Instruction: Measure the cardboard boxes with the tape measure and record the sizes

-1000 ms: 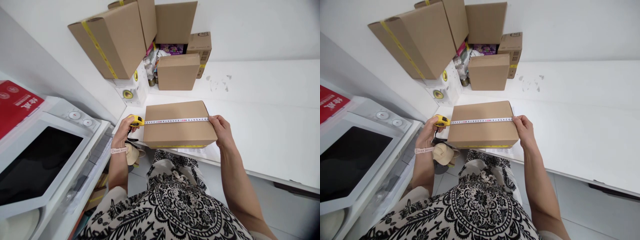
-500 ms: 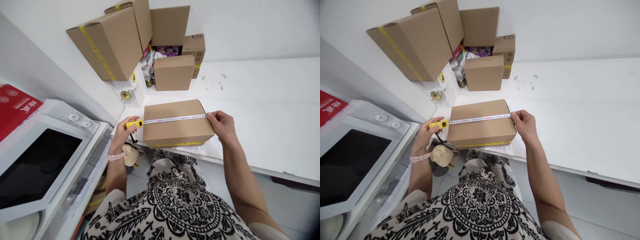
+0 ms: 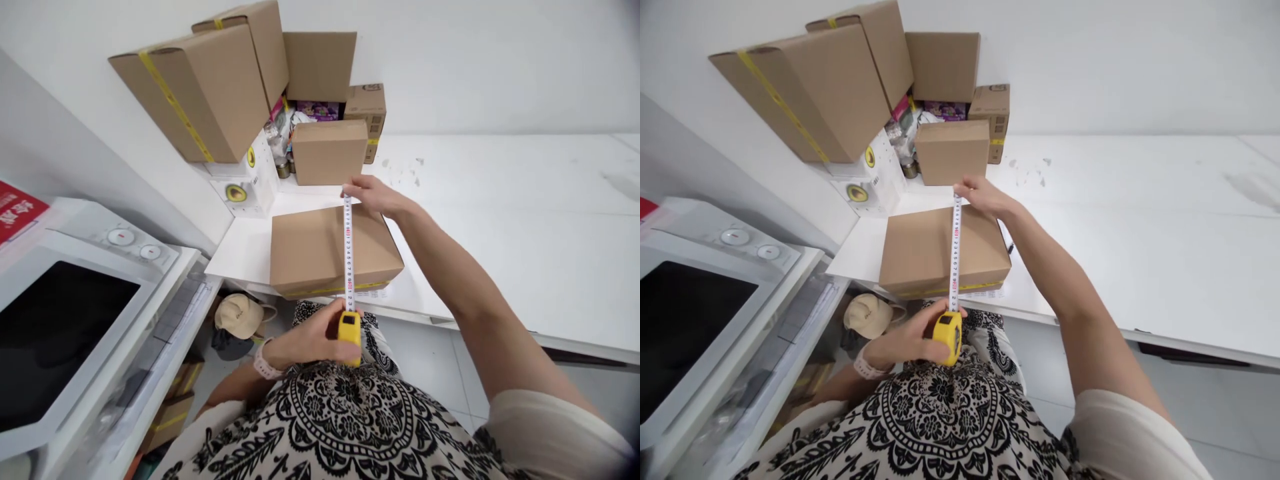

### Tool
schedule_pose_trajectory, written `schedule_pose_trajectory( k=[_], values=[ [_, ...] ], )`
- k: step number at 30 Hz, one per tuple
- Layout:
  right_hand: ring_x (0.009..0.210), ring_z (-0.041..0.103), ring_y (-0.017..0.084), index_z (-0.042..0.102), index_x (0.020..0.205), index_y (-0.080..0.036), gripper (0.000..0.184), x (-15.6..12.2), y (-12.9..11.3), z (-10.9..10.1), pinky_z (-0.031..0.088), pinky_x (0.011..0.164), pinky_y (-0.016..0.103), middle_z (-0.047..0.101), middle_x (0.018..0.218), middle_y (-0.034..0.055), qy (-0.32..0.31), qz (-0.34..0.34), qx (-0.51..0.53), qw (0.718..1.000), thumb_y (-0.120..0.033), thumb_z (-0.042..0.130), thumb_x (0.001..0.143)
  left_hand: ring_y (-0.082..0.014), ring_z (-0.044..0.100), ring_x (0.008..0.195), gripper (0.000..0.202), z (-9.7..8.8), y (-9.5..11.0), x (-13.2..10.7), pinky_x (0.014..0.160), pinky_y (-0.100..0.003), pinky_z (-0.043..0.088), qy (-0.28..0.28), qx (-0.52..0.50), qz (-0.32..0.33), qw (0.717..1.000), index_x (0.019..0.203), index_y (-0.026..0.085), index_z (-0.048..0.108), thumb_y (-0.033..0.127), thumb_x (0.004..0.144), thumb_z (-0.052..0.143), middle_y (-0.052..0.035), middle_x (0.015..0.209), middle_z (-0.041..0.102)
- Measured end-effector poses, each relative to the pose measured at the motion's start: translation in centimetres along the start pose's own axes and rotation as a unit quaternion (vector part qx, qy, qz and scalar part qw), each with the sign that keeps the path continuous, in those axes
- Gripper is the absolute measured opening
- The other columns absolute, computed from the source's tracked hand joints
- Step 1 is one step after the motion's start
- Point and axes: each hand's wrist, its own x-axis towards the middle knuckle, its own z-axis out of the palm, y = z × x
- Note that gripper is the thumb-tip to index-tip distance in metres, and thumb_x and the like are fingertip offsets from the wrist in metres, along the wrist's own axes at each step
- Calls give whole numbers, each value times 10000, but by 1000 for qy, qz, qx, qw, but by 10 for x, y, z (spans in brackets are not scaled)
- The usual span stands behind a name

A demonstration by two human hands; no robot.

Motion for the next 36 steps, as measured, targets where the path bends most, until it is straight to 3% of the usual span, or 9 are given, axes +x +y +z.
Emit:
schedule_pose_trajectory(
  k=[3, 6, 10, 14, 23, 29, 36],
  values=[
    [735, 523, 177, 621, 701, -190, 256, 23, 9, 19, 433, 719, 319, 616, 713, 21, -50, 39, -48, 997, -370, 727, 849, -134, 609, 677, 613, 13, -8, 17, 524, -235, 488, 40, -88, 25, 995, 1179, 215, 535, 490, 733, 853, -8, 875, 572],
    [655, 507, 157, 615, 652, -190, 294, 28, 17, 25, 414, 642, 306, 601, 649, 10, -71, 60, -49, 994, -393, 783, 784, -124, 625, 618, 662, 18, -9, 21, 509, -239, 495, 42, -124, 29, 991, 1203, 214, 513, 536, 733, 849, -8, 858, 596],
    [590, 477, 135, 638, 610, -192, 354, 21, 20, 22, 403, 575, 294, 580, 584, -4, -93, 61, 13, 994, -471, 836, 701, -147, 657, 623, 866, 19, -8, 23, 541, -268, 532, 15, -138, 26, 990, 1424, 238, 377, 499, 750, 854, -8, 847, 637],
    [578, 486, 127, 655, 611, -189, 341, 20, 23, 21, 419, 590, 300, 598, 585, -7, -103, 59, 35, 992, -458, 851, 685, -161, 683, 636, 973, 17, -10, 26, 589, -290, 566, 39, -146, 45, 988, 1539, 279, 231, 478, 792, 823, -9, 857, 662],
    [646, 548, 149, 658, 653, -193, 319, 30, 39, 23, 461, 636, 313, 661, 683, 24, -108, 24, 61, 992, -446, 850, 693, -141, 674, 615, 914, 17, -11, 26, 573, -262, 577, 80, -130, 45, 987, 1498, 291, 271, 500, 794, 815, 4, 873, 650],
    [663, 540, 146, 661, 658, -194, 336, 27, 37, 21, 455, 644, 296, 654, 681, 17, -107, 23, 52, 993, -463, 859, 696, -138, 666, 609, 902, 16, -10, 24, 553, -263, 578, 100, -121, 41, 987, 1486, 294, 304, 505, 779, 823, -2, 889, 637],
    [633, 532, 137, 646, 634, -182, 274, 23, 29, 21, 441, 640, 296, 641, 664, 14, -97, 47, 59, 992, -334, 845, 747, -135, 659, 585, 872, 15, -10, 23, 534, -256, 570, 112, -125, 41, 985, 1465, 272, 318, 500, 782, 809, 0, 863, 645]
  ],
)
